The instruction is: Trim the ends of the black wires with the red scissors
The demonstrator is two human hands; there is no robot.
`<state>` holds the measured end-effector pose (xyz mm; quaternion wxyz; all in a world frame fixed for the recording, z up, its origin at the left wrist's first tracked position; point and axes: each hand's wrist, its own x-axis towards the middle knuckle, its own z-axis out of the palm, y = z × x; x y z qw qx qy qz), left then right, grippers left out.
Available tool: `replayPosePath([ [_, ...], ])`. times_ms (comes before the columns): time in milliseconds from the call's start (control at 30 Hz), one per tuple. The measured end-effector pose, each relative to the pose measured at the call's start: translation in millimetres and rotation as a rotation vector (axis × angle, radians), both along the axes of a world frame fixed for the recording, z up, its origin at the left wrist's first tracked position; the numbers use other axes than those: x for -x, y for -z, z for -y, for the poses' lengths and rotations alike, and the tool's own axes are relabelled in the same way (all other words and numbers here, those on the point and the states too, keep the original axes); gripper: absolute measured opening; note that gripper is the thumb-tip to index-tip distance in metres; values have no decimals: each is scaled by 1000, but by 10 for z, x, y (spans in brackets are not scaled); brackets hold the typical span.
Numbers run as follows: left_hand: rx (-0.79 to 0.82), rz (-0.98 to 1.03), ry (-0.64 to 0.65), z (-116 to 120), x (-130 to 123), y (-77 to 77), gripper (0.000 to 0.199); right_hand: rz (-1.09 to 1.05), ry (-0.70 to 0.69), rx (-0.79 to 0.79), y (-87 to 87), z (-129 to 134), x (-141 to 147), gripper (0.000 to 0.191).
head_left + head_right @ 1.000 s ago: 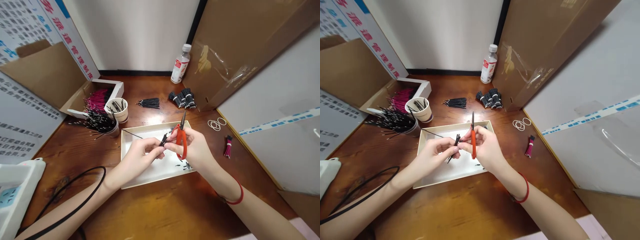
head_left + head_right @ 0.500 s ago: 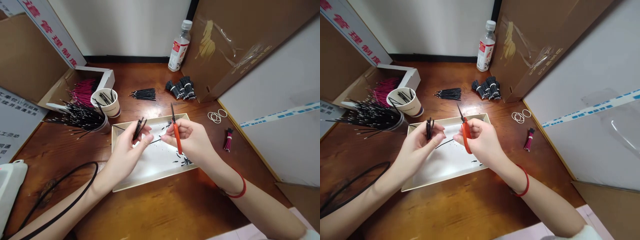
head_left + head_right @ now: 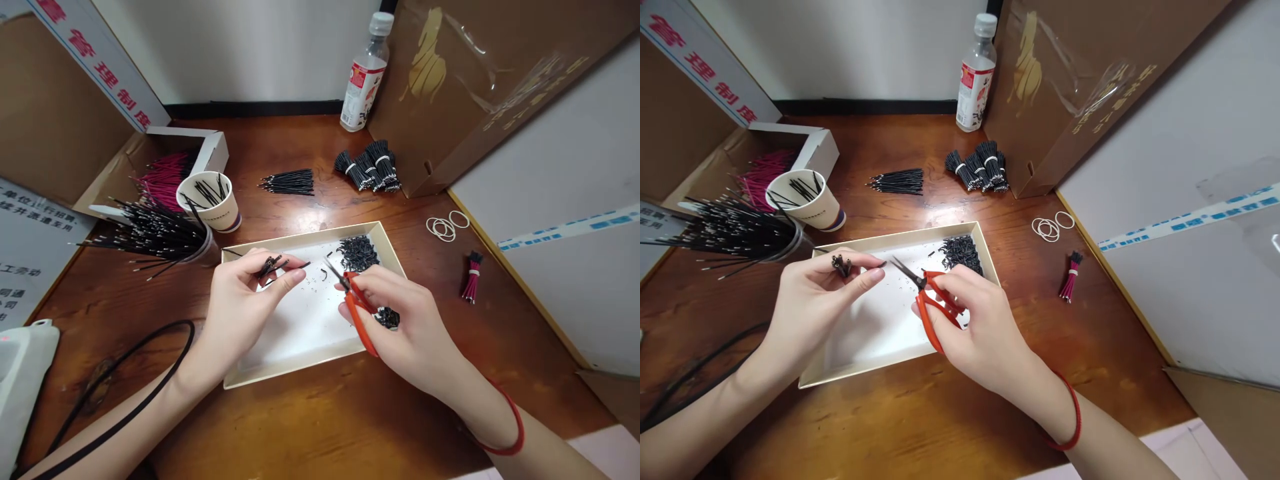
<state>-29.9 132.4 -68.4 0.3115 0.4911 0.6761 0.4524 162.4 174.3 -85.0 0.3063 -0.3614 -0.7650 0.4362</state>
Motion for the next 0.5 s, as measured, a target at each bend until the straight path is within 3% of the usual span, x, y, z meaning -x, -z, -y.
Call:
replayPosePath([
  [133, -1, 5, -19, 0, -8, -3, 3, 50, -3, -77, 51, 22, 14, 18],
  [500, -7, 21, -22, -14, -13, -21, 10, 62, -12, -88, 75, 9, 13, 23],
])
